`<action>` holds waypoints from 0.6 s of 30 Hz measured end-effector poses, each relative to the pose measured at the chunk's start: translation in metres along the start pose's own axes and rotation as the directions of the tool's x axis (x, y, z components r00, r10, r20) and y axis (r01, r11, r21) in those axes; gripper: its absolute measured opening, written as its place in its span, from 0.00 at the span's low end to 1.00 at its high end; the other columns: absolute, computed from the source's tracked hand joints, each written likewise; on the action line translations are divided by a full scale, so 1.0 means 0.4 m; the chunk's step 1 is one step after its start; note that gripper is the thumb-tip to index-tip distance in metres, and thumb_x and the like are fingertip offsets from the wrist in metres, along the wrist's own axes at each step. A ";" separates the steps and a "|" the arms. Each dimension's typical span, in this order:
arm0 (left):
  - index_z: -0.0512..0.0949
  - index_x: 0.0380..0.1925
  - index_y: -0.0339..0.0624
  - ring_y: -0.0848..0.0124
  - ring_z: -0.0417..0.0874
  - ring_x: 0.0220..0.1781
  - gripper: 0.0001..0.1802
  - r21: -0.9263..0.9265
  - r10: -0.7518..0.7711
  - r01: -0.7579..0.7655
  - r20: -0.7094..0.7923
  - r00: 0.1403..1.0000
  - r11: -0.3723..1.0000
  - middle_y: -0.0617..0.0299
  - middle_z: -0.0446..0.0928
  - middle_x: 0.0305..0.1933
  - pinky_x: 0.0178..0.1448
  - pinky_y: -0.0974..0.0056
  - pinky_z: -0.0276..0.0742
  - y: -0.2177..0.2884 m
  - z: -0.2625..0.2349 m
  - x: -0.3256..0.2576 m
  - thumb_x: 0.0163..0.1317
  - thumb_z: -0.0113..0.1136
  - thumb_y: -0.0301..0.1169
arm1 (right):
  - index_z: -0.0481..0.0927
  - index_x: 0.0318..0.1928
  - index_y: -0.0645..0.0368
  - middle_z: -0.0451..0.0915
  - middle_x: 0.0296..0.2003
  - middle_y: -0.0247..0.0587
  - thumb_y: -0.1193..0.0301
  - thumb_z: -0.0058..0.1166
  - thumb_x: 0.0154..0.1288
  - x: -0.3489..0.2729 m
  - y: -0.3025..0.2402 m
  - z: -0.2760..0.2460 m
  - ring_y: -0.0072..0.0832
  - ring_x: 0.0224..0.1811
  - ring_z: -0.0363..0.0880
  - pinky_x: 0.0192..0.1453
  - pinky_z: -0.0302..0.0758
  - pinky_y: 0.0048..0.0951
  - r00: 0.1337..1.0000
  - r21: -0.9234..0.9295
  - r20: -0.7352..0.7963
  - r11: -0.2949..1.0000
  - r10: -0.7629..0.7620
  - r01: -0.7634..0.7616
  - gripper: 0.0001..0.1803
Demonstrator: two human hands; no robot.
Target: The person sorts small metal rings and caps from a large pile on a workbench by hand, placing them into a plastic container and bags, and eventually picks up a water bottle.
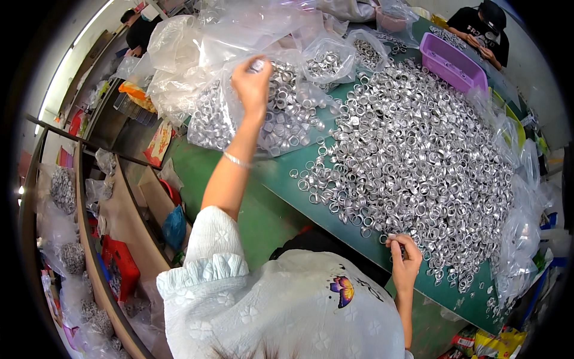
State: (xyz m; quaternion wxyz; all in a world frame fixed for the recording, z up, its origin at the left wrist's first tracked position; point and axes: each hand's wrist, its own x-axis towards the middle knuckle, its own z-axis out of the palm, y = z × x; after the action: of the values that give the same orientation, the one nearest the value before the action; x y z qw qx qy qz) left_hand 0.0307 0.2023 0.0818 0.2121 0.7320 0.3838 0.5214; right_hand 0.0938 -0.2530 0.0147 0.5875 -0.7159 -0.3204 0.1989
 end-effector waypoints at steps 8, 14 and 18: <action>0.76 0.48 0.43 0.47 0.75 0.50 0.24 0.787 0.059 -0.207 0.213 0.975 0.581 0.52 0.73 0.54 0.49 0.44 0.70 -0.274 0.053 0.097 0.55 0.57 0.45 | 0.78 0.35 0.68 0.78 0.30 0.39 0.81 0.52 0.59 -0.009 0.006 -0.051 0.24 0.31 0.73 0.36 0.69 0.22 0.971 -0.198 -0.233 0.975 0.049 -0.097 0.04; 0.74 0.51 0.41 0.47 0.65 0.62 0.22 0.698 0.348 -0.441 0.283 0.894 0.565 0.42 0.67 0.58 0.62 0.42 0.58 -0.027 0.072 -0.076 0.60 0.56 0.41 | 0.80 0.33 0.64 0.78 0.31 0.42 0.84 0.57 0.52 0.029 0.002 -0.056 0.36 0.34 0.74 0.40 0.69 0.31 0.895 -0.572 -0.286 0.811 -0.342 0.127 0.07; 0.76 0.43 0.39 0.48 0.70 0.57 0.15 0.034 0.513 -0.552 0.324 0.795 0.833 0.44 0.69 0.54 0.60 0.51 0.64 0.108 0.094 -0.259 0.53 0.61 0.27 | 0.79 0.35 0.59 0.75 0.34 0.37 0.78 0.58 0.52 0.113 0.009 -0.004 0.34 0.37 0.70 0.42 0.64 0.33 0.916 -0.770 -0.078 0.608 -0.393 0.196 0.08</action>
State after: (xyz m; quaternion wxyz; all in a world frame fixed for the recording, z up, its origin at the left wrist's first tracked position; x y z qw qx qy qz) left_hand 0.0636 0.0980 0.0365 0.0655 0.8930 0.1572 0.4166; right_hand 0.1280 -0.2232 0.0157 0.2995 -0.8483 -0.4143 -0.1382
